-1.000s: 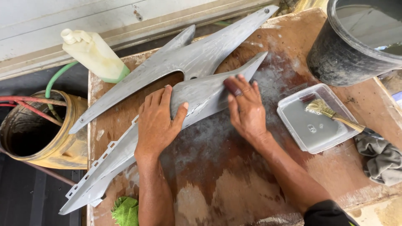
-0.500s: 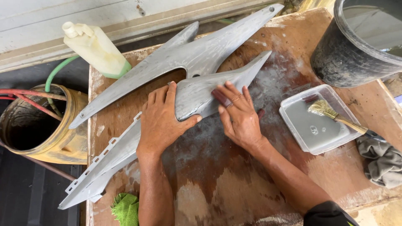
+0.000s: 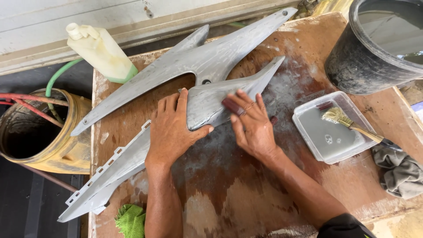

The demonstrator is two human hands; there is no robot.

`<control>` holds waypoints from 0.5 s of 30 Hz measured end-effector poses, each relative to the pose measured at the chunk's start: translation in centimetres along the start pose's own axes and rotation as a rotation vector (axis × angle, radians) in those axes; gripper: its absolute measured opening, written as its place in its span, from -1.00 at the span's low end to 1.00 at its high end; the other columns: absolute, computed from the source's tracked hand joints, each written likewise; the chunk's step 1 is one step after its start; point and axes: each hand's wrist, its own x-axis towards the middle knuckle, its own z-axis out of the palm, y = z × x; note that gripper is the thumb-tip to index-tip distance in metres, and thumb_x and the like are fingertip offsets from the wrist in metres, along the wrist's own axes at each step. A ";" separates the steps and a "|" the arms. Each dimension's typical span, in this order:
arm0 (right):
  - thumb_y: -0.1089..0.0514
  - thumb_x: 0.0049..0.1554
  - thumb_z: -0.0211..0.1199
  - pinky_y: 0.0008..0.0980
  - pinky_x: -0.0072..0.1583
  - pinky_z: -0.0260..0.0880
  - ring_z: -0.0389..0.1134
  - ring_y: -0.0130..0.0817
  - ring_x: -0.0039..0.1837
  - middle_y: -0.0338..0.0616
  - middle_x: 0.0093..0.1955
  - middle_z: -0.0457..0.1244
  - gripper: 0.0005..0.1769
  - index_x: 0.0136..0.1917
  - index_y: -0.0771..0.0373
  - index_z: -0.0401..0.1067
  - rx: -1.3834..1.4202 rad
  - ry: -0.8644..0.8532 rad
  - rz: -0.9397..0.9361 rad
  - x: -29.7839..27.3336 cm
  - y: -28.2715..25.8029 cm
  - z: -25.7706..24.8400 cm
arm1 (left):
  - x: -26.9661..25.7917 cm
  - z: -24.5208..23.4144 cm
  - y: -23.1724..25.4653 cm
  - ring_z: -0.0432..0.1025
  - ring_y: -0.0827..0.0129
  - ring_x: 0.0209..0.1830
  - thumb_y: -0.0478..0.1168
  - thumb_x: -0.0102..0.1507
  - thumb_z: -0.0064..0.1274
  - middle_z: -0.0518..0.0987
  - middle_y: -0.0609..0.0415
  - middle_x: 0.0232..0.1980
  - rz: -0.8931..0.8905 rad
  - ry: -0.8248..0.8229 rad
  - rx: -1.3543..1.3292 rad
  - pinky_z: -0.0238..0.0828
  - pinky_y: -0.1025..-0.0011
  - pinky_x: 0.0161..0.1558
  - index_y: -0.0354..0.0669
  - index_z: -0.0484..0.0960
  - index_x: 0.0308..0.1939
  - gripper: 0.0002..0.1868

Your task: The person sands the surface of two gray plastic motorcycle fairing parts using a sanding block. They work on a wooden table, repeatedly rubbing the block over the curved and flat areas of the parts to smooth the surface.

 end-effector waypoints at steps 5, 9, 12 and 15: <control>0.12 0.37 -0.01 0.08 0.52 -0.05 0.22 0.04 0.48 0.02 0.38 0.30 -0.62 0.34 0.27 0.46 -0.077 0.119 0.083 0.9 1.8 -0.9 | -0.3 -0.5 0.6 0.22 0.01 0.37 0.35 0.02 0.31 0.41 -0.12 0.27 -0.019 -0.023 -0.010 0.24 -0.15 0.26 -0.24 0.26 0.50 0.16; 0.06 0.34 0.02 0.00 0.54 -0.06 0.25 0.01 0.48 -0.04 0.37 0.32 -0.63 0.29 0.18 0.52 -0.069 0.091 -0.023 0.1 1.4 0.6 | -0.3 -0.3 0.6 0.21 0.00 0.38 0.36 0.02 0.30 0.40 -0.13 0.27 -0.021 -0.032 0.008 0.24 -0.15 0.25 -0.24 0.24 0.51 0.17; 0.06 0.31 0.05 -0.03 0.59 -0.20 0.22 -0.06 0.52 -0.15 0.40 0.31 -0.63 0.29 0.12 0.51 0.000 0.034 -0.066 -0.7 0.5 1.0 | -0.3 -0.3 0.6 0.22 0.00 0.37 0.36 0.02 0.30 0.40 -0.12 0.27 -0.015 -0.032 0.023 0.26 -0.15 0.23 -0.23 0.25 0.51 0.17; 0.12 0.34 0.04 -0.12 0.58 -0.20 0.22 -0.08 0.51 -0.05 0.38 0.32 -0.65 0.29 0.23 0.50 -0.067 0.111 -0.025 0.2 3.5 0.2 | -0.3 -0.3 0.6 0.22 -0.01 0.37 0.37 0.02 0.30 0.39 -0.14 0.27 -0.003 -0.021 0.021 0.27 -0.14 0.22 -0.24 0.25 0.51 0.17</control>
